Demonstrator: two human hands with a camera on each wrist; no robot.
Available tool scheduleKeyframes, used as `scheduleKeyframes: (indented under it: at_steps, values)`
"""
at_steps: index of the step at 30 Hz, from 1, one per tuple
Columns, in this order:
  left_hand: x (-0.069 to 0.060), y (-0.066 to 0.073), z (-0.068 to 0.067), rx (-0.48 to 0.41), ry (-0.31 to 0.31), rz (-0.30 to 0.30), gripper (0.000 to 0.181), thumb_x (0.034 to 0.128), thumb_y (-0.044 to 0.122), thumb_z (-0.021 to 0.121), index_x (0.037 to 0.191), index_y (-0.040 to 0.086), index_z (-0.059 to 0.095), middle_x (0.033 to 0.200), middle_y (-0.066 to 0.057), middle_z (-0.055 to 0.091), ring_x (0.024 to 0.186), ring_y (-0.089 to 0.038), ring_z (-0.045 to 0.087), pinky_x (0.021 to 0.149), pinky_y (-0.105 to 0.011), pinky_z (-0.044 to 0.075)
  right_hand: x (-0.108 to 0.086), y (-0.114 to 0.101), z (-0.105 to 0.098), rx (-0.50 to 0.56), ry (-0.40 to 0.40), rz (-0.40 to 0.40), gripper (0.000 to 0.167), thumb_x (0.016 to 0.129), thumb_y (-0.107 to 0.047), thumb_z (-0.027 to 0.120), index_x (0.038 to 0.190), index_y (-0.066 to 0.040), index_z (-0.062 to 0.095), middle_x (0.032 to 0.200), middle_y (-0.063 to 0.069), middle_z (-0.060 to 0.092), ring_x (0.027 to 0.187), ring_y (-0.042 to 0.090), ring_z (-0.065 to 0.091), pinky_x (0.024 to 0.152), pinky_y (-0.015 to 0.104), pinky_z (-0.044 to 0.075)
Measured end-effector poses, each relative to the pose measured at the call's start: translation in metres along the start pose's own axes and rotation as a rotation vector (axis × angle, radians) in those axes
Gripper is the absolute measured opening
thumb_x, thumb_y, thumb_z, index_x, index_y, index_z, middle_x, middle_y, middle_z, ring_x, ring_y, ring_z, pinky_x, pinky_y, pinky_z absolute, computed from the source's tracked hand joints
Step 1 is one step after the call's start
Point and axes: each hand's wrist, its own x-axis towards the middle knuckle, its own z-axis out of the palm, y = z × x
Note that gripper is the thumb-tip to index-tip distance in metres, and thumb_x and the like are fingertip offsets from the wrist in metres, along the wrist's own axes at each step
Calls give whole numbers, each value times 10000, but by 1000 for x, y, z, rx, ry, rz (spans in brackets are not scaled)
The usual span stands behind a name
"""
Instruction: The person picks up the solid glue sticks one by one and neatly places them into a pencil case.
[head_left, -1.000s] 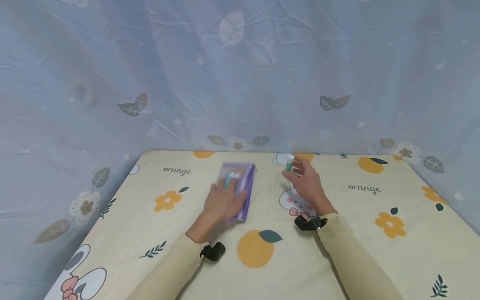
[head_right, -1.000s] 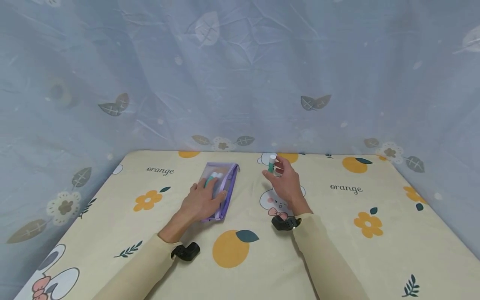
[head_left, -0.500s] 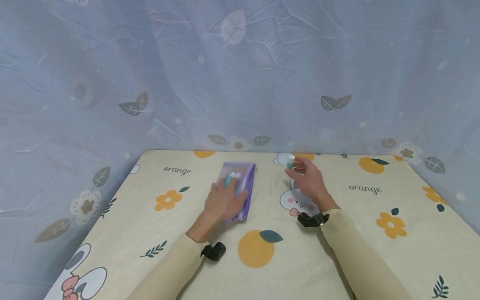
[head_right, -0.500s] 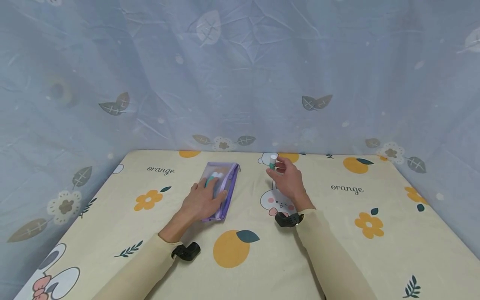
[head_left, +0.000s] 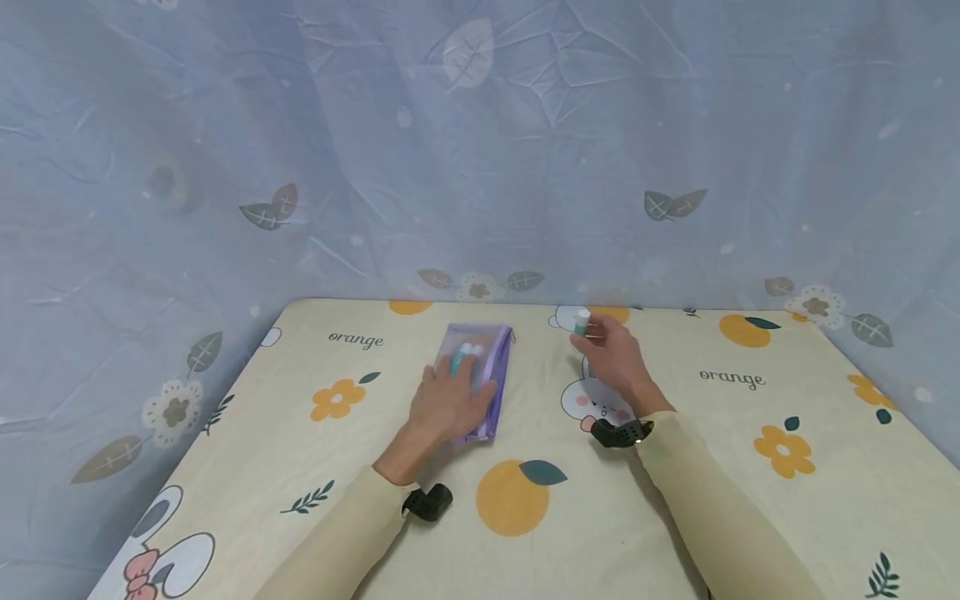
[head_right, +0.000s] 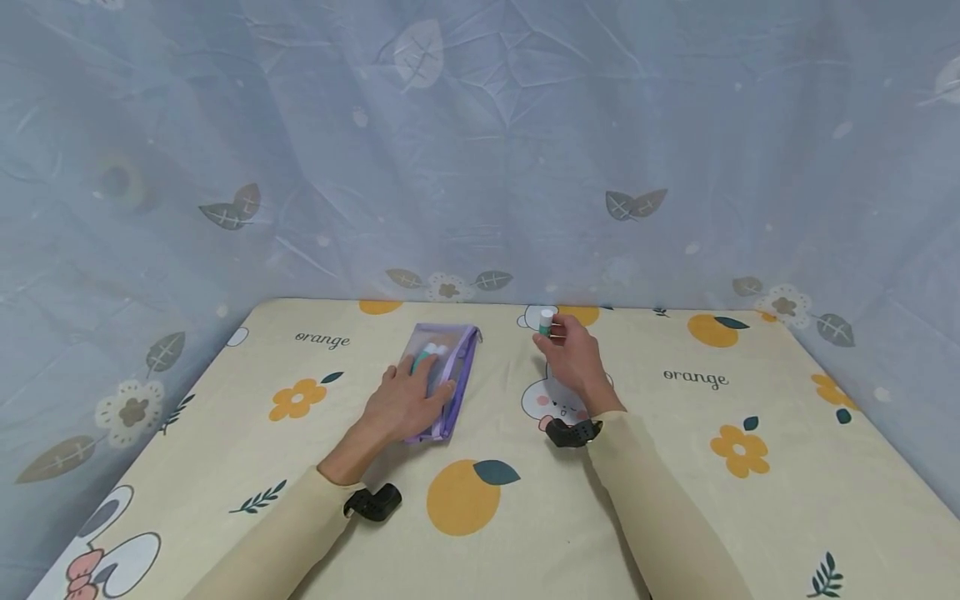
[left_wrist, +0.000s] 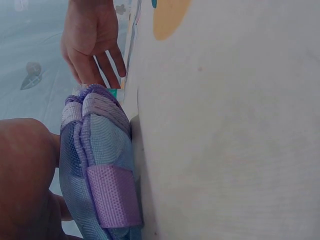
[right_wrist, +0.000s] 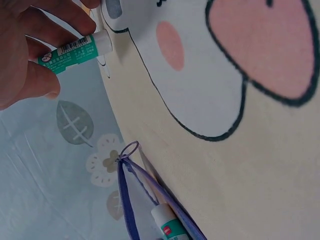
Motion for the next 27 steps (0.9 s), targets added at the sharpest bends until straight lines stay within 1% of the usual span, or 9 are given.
scheduleKeyframes:
  at_steps: [6,9,13,18,22,27]
  values:
    - [0,2,0,7,-1,-8,669,1086,481,460,1634,103,391,1681,-261,353,1544,-540,323,1231,-635,348,0,-3,-2,-17,-5,-6,558,1095,-310,572,1560,-35,432,1575,226,537,1475,408,508,1176,550,465]
    - [-1,2,-1,18,5,-6,663,1089,479,458,1629,100,399,1674,-262,366,1535,-534,341,1222,-630,364,2,-3,-2,-20,-6,-2,547,1098,-337,563,1541,-36,451,1567,227,544,1468,406,515,1136,545,497]
    - [-1,2,-1,16,6,-5,660,1088,474,460,1625,96,405,1670,-268,369,1530,-538,348,1215,-636,370,5,-4,-2,-31,3,8,539,1103,-372,545,1523,-42,475,1548,218,560,1458,403,521,1117,548,504]
    - [-1,2,-1,8,4,-9,661,1086,477,462,1627,103,405,1670,-263,370,1520,-540,357,1201,-641,382,7,-3,-1,-46,28,25,503,1105,-368,535,1493,-49,511,1512,193,590,1443,394,529,1145,562,478]
    - [-1,1,0,-1,7,-7,665,1083,478,463,1627,99,407,1673,-269,364,1526,-546,347,1205,-640,377,9,-2,0,-62,42,29,496,1110,-354,525,1497,-45,516,1502,192,600,1441,395,527,1163,572,463]
    - [-1,1,0,-6,9,-4,669,1081,480,462,1626,94,408,1678,-279,354,1535,-552,332,1215,-642,366,10,-1,-1,-65,52,31,483,1110,-339,534,1496,-48,524,1479,187,619,1411,388,546,1158,566,470]
